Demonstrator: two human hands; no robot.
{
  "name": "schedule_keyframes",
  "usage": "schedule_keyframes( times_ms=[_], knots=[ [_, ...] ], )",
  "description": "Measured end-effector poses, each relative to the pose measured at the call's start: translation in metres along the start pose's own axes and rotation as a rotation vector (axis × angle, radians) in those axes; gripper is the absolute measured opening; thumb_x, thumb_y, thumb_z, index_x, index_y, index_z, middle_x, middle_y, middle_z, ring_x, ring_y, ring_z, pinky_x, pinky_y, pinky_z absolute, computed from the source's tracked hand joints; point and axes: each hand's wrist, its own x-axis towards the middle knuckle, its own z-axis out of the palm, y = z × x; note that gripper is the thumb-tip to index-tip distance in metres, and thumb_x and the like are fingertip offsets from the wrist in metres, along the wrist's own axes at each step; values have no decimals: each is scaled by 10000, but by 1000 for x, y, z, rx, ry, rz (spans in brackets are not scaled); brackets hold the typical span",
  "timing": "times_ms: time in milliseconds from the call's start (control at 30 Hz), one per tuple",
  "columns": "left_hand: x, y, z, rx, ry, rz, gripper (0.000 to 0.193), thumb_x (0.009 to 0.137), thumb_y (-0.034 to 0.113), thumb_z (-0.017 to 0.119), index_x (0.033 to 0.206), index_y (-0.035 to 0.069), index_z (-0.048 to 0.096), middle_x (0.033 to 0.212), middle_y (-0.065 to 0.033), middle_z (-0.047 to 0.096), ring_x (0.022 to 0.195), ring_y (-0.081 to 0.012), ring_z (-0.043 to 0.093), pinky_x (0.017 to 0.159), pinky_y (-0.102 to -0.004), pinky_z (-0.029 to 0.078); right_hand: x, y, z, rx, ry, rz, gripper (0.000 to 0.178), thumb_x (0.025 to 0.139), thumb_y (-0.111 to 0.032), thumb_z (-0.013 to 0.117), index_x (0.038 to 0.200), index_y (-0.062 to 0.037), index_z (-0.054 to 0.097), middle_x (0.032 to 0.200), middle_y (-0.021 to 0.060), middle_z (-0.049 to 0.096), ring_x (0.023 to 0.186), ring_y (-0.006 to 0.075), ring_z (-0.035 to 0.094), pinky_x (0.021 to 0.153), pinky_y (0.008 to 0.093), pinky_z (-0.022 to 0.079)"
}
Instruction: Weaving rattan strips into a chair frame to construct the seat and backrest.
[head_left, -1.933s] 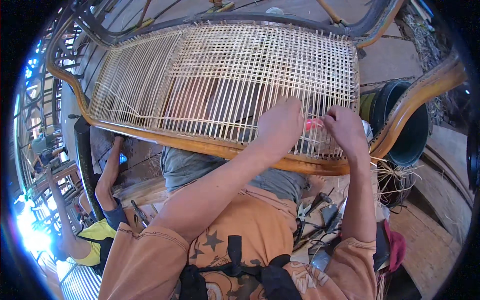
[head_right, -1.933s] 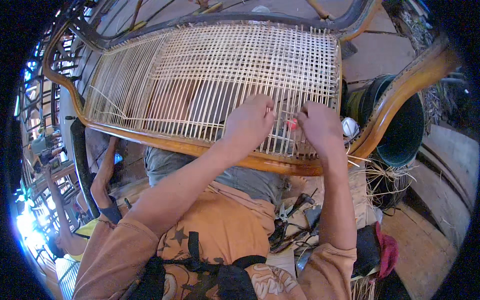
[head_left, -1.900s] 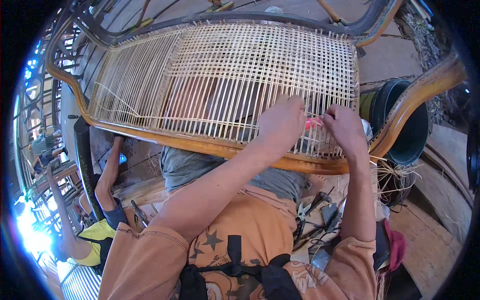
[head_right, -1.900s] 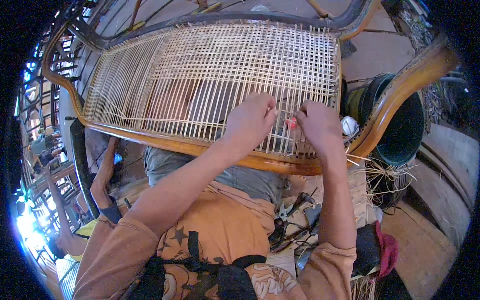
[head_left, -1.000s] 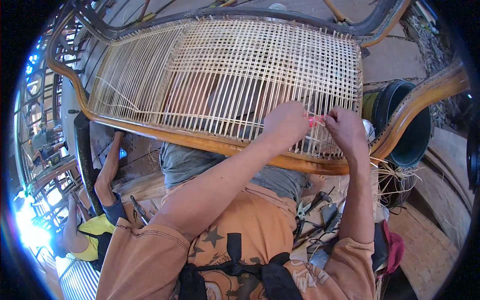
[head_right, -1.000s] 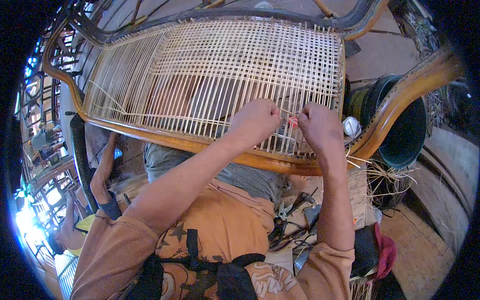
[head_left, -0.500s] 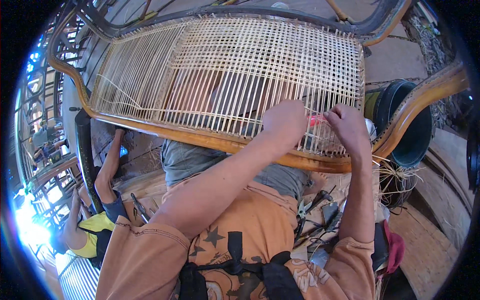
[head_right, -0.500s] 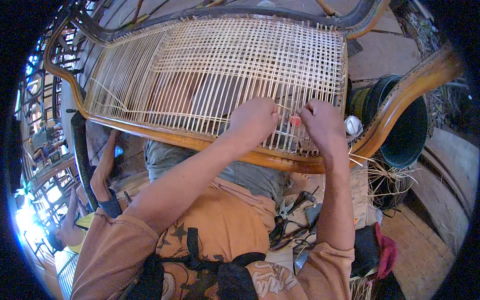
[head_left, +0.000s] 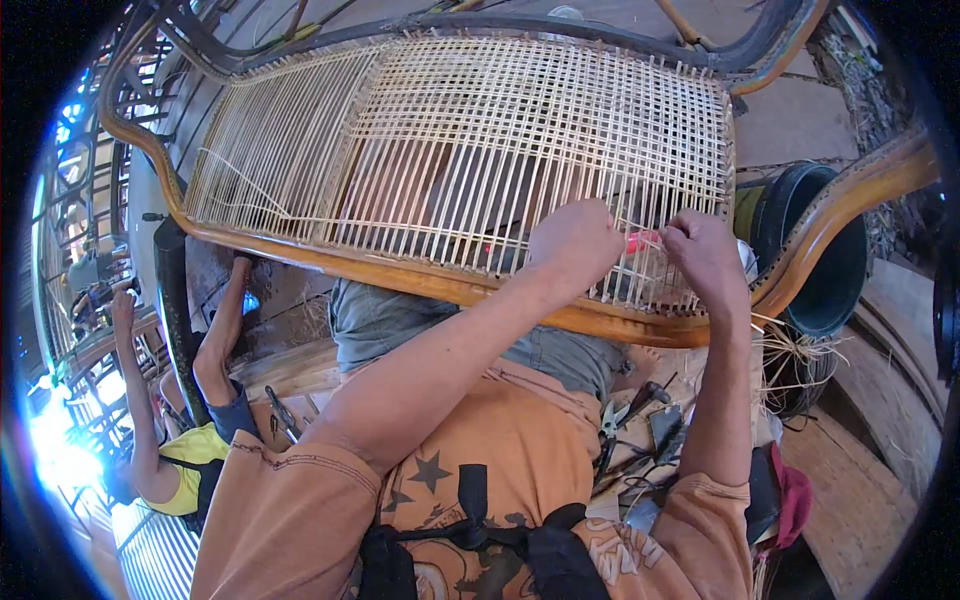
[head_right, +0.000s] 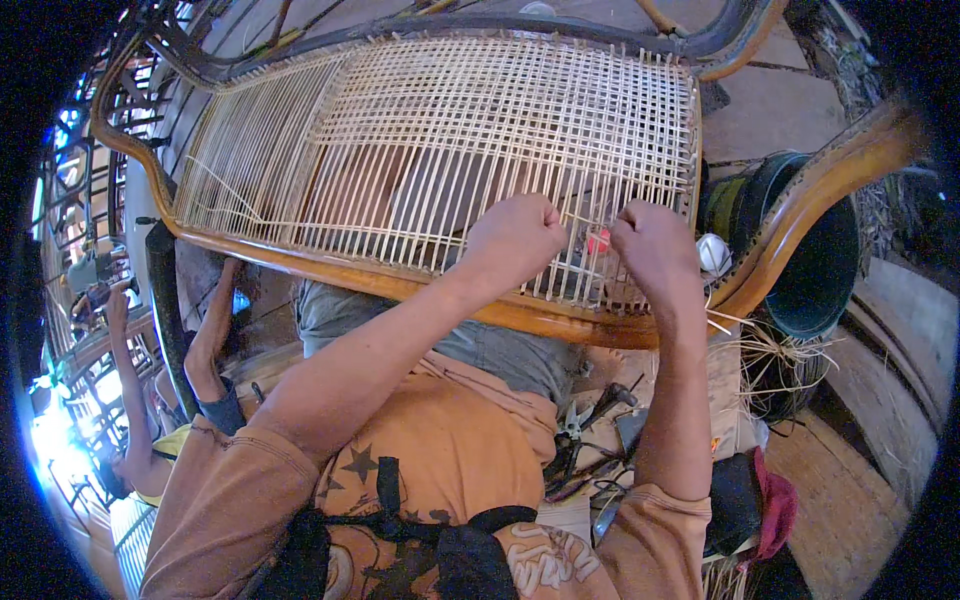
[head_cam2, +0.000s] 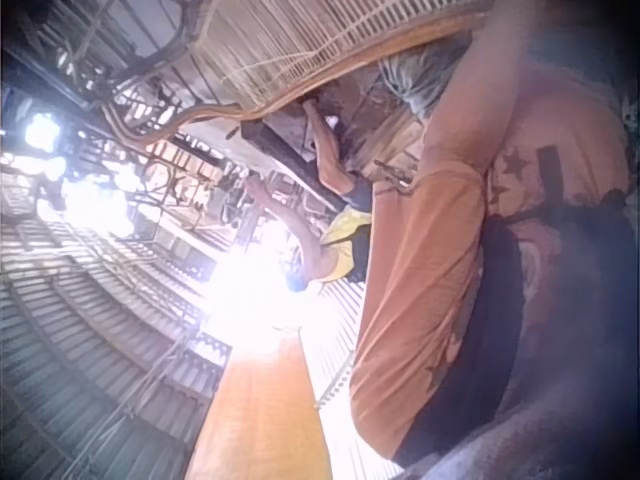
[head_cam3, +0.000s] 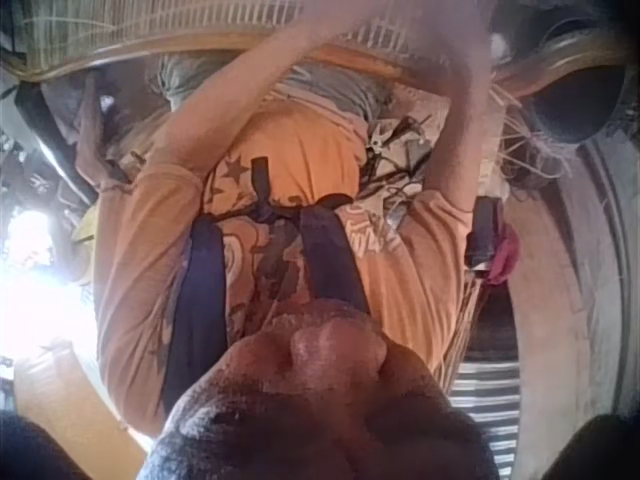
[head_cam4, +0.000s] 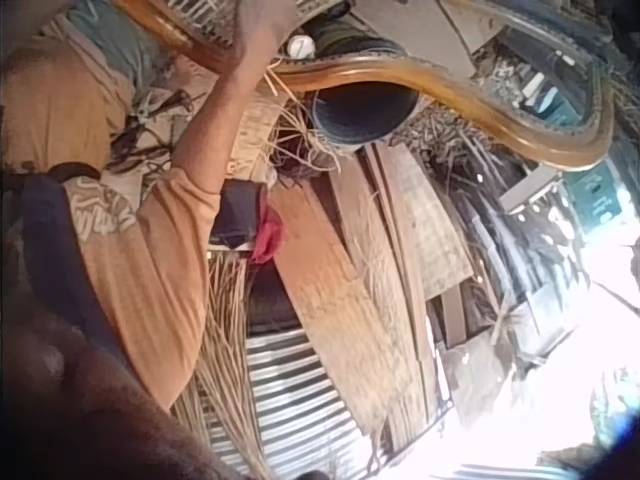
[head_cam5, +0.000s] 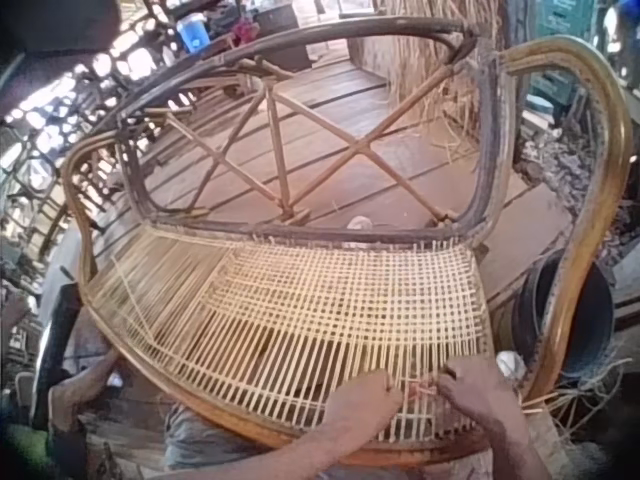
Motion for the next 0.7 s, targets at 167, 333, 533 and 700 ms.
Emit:
schedule_keyframes(
  times_ms=[167,333,533,700],
  knots=[
    [-4,-3,-2,44,-6,6,188,775,208,556,788,42,645,795,-178,655,767,-352,633,718,-441,504,1,-7,2,3,-62,19,275,822,-280,524,854,-29,633,833,198,632,810,379,607,725,452,467],
    [-14,-10,-1,348,149,237,185,838,213,580,833,40,647,815,-164,652,786,-338,637,734,-428,514,-6,-21,9,-119,0,71,293,853,-309,529,846,-38,639,839,193,637,824,379,607,734,455,465],
    [-4,-12,-8,116,56,126,199,821,231,597,813,39,648,801,-175,645,789,-329,635,724,-435,506,-9,-16,8,-55,-6,54,297,851,-323,539,854,-43,639,838,187,638,821,363,618,722,450,468],
    [-6,-14,-9,26,73,90,197,820,226,593,790,37,638,798,-175,642,779,-327,635,718,-431,507,-6,-17,14,-20,-7,47,317,857,-348,540,859,-49,645,834,177,645,811,352,624,723,441,471]
  ],
)
